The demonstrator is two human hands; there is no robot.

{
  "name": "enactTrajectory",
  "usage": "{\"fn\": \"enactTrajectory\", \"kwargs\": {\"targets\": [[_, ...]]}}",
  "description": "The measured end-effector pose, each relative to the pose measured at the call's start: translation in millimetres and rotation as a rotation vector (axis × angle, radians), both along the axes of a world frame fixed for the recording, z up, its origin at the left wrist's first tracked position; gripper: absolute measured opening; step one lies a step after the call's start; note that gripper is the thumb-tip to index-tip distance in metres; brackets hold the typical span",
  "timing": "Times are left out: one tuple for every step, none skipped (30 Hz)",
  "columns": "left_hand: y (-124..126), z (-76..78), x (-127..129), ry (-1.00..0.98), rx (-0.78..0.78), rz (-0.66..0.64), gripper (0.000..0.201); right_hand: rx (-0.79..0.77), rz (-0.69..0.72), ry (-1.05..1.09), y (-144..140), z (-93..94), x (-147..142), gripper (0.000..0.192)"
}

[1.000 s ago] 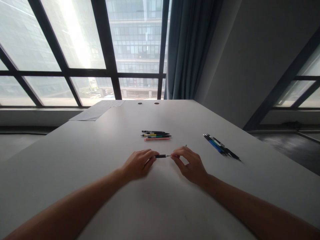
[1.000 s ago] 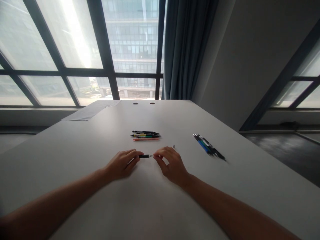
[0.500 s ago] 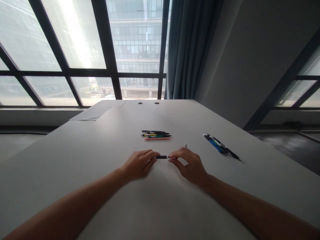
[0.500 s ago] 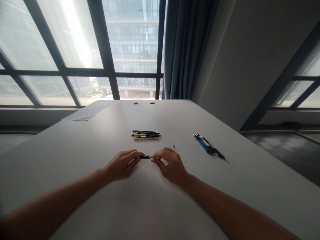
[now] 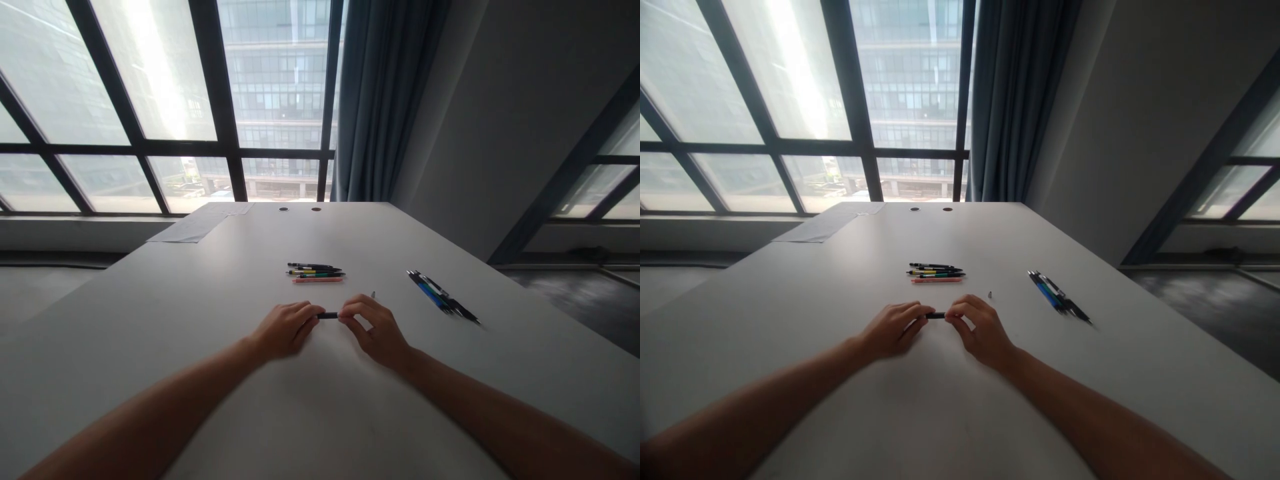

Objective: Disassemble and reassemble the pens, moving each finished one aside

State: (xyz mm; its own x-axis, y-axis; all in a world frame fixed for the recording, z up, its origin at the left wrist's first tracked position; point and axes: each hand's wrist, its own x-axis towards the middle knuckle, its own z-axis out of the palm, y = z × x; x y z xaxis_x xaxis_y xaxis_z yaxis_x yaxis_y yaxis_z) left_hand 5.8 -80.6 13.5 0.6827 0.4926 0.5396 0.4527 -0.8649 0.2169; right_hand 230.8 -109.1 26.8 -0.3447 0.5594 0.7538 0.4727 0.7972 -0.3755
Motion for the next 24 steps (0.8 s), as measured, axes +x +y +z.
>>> {"fn": "enactTrajectory", "kwargs": {"targets": [[-0.1,-0.6,0.5,-0.011,-0.003,0.011,0.026,-0.008,0.000,0.006,1.2,1.1,-1.6,0.015],[0.0,-1.3,0.8,-0.021,-0.011,0.024,0.026,-0.015,-0.001,0.011,3.1,2.7,-3.2,0.016],[0.5,-2.3,1.0,-0.046,-0.013,0.044,0.026,-0.018,-0.003,0.016,5.6,4.8,-4.8,0.016],[1.4,-3.4,1.0,-0.074,-0.008,0.059,0.026,-0.021,-0.005,0.018,8.8,7.6,-6.4,0.016],[2.7,-4.6,0.9,-0.093,-0.005,0.076,0.026,-0.026,-0.006,0.020,12.3,11.0,-7.9,0.015],[4.4,-5.7,0.8,-0.113,0.005,0.102,0.026,-0.032,-0.008,0.027,16.0,14.9,-9.3,0.014],[6.3,-6.5,0.6,-0.130,0.020,0.121,0.025,-0.042,-0.010,0.041,19.5,19.2,-10.7,0.014],[8.1,-7.0,0.6,-0.145,0.034,0.142,0.024,-0.059,-0.014,0.062,22.6,23.5,-12.1,0.015],[9.7,-7.0,0.9,-0.159,0.046,0.158,0.023,-0.081,-0.018,0.087,25.2,27.7,-13.4,0.016],[10.9,-6.5,1.6,-0.176,0.055,0.173,0.022,-0.101,-0.023,0.113,27.3,31.4,-14.7,0.018],[11.5,-5.5,2.7,-0.193,0.056,0.184,0.022,-0.117,-0.032,0.142,28.8,34.5,-15.8,0.020],[11.5,-4.0,4.3,-0.209,0.051,0.191,0.022,-0.129,-0.045,0.170,30.0,36.9,-16.7,0.021],[10.8,-2.2,6.2,-0.226,0.037,0.198,0.022,-0.141,-0.058,0.200,30.8,38.5,-17.3,0.022],[9.5,-0.3,8.2,-0.241,0.016,0.202,0.022,-0.157,-0.073,0.232,31.6,39.5,-17.7,0.023],[7.7,1.5,10.3,-0.257,-0.009,0.205,0.022,-0.183,-0.085,0.268,32.2,40.0,-17.7,0.025],[5.7,3.0,12.2,-0.275,-0.033,0.207,0.021,-0.221,-0.087,0.301,32.9,40.0,-17.6,0.027],[3.6,4.1,13.8,-0.296,-0.058,0.211,0.021,-0.273,-0.076,0.329,33.5,39.7,-17.3,0.029],[1.5,4.7,14.9,-0.319,-0.082,0.212,0.020,-0.328,-0.052,0.351,34.0,39.4,-17.0,0.031],[-0.3,4.9,15.6,-0.337,-0.108,0.213,0.020,-0.382,-0.018,0.367,34.6,39.0,-16.7,0.032],[-1.9,4.7,15.9,-0.352,-0.134,0.208,0.020,-0.428,0.024,0.376,35.0,38.7,-16.6,0.033],[-3.2,4.5,16.0,-0.365,-0.156,0.201,0.020,-0.463,0.067,0.380,35.4,38.5,-16.7,0.033],[-4.2,4.1,16.0,-0.378,-0.178,0.190,0.020,-0.486,0.106,0.383,35.8,38.3,-16.8,0.032],[-5.1,3.8,16.0,-0.393,-0.198,0.179,0.020,-0.496,0.139,0.388,36.1,38.1,-17.1,0.032],[-5.9,3.6,16.1,-0.404,-0.216,0.170,0.020,-0.499,0.166,0.396,36.4,37.9,-17.3,0.031]]}}
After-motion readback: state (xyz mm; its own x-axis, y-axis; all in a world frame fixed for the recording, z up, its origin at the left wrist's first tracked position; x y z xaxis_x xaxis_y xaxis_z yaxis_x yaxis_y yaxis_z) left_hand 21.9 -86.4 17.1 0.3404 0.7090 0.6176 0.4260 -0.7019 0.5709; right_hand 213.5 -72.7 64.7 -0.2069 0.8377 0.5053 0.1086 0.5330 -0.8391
